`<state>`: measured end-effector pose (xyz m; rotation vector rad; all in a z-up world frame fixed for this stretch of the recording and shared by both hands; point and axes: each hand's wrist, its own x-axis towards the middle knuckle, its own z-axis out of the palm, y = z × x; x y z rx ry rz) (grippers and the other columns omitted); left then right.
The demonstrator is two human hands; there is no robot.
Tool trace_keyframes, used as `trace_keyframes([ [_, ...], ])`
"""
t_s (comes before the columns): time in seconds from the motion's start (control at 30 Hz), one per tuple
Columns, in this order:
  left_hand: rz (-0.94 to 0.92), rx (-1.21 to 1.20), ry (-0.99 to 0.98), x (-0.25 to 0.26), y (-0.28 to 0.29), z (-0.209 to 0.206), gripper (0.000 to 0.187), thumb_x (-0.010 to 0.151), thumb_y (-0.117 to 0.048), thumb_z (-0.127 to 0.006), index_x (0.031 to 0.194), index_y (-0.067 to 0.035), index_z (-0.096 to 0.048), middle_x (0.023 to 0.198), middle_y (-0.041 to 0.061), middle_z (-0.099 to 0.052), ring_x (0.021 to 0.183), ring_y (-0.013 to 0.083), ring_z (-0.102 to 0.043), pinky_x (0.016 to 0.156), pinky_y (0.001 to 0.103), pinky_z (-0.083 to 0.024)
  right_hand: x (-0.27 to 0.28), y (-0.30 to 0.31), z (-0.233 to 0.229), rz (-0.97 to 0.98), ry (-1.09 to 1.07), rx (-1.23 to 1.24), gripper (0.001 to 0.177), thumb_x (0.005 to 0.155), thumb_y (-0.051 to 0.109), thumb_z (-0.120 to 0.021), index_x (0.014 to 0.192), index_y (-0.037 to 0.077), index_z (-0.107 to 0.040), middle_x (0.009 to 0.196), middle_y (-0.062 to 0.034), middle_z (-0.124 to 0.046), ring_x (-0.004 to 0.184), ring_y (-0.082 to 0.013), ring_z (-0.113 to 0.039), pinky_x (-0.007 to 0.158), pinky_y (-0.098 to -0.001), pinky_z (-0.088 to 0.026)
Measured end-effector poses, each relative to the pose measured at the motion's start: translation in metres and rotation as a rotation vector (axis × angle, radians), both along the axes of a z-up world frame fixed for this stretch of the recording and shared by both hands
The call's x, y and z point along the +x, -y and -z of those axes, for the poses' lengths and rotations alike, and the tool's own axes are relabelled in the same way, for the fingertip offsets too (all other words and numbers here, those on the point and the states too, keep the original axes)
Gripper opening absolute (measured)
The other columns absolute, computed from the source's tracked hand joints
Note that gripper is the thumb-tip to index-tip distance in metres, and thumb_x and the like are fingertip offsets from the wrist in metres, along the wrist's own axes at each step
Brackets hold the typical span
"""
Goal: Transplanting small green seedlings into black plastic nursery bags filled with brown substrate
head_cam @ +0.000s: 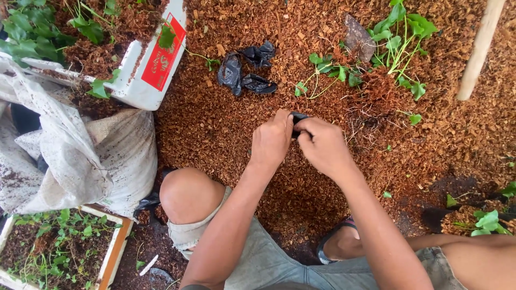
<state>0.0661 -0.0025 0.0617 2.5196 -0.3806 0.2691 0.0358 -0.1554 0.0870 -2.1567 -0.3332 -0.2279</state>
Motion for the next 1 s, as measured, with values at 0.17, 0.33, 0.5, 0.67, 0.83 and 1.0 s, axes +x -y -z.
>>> trace_keyframes([
  [0.17,0.105,0.101,0.085,-0.006,0.012,0.026,0.016,0.106,-0.011,-0.049,0.101,-0.005,-0.063,0.064,0.011,-0.067,0.048,0.0219,-0.067,0.047,0.032,-0.058,-0.001,-0.002,0.042,0.074,-0.191,-0.314,0.017,0.095,0.002,-0.056,0.101,-0.001,-0.072,0.085,-0.0198,-0.073,0.083,-0.0349,-0.074,0.068,-0.0439,-0.059],
  [0.33,0.037,0.176,0.373,-0.020,0.019,0.021,0.004,0.095,-0.011,-0.058,0.092,-0.011,-0.061,0.062,0.004,-0.063,0.041,0.0198,-0.064,0.040,0.033,-0.053,-0.002,-0.005,0.024,0.155,-0.185,-0.390,0.016,0.090,0.002,-0.059,0.103,-0.003,-0.067,0.089,-0.0241,-0.072,0.083,-0.0455,-0.072,0.065,-0.0557,-0.057],
  [0.5,0.003,0.221,0.412,-0.012,0.015,0.025,0.011,0.087,-0.011,-0.061,0.098,-0.011,-0.060,0.085,0.007,-0.067,0.053,0.0234,-0.070,0.046,0.036,-0.059,0.004,-0.005,0.026,0.128,-0.278,-0.486,0.025,0.086,0.004,-0.061,0.110,0.001,-0.069,0.102,-0.0222,-0.073,0.092,-0.0459,-0.072,0.075,-0.0582,-0.058],
  [0.67,0.004,-0.078,-0.056,0.004,0.001,0.014,0.026,0.091,0.013,-0.058,0.109,-0.005,-0.056,0.118,0.023,-0.052,0.070,0.0426,-0.073,0.064,0.054,-0.066,0.000,-0.002,-0.010,0.031,-0.265,-0.078,0.026,0.093,-0.005,-0.059,0.117,-0.002,-0.071,0.106,-0.0244,-0.074,0.081,-0.0310,-0.074,0.058,-0.0315,-0.058],
  [0.83,-0.112,-0.053,0.000,0.004,-0.018,-0.017,0.021,0.086,0.011,-0.066,0.094,-0.006,-0.059,0.119,0.017,-0.051,0.076,0.0486,-0.073,0.065,0.056,-0.065,0.018,0.014,0.040,0.217,-0.075,0.116,0.022,0.100,-0.007,-0.056,0.119,-0.009,-0.065,0.108,-0.0253,-0.069,0.098,-0.0323,-0.070,0.070,-0.0327,-0.059],
  [1.0,-0.157,-0.001,-0.032,0.011,-0.028,-0.007,0.017,0.083,0.009,-0.068,0.086,-0.006,-0.074,0.126,0.018,-0.055,0.076,0.0520,-0.072,0.065,0.060,-0.063,0.011,-0.007,0.046,0.100,-0.209,-0.397,0.041,0.095,0.008,-0.065,0.133,-0.006,-0.060,0.127,-0.0286,-0.063,0.129,-0.0359,-0.056,0.110,-0.0470,-0.045],
])
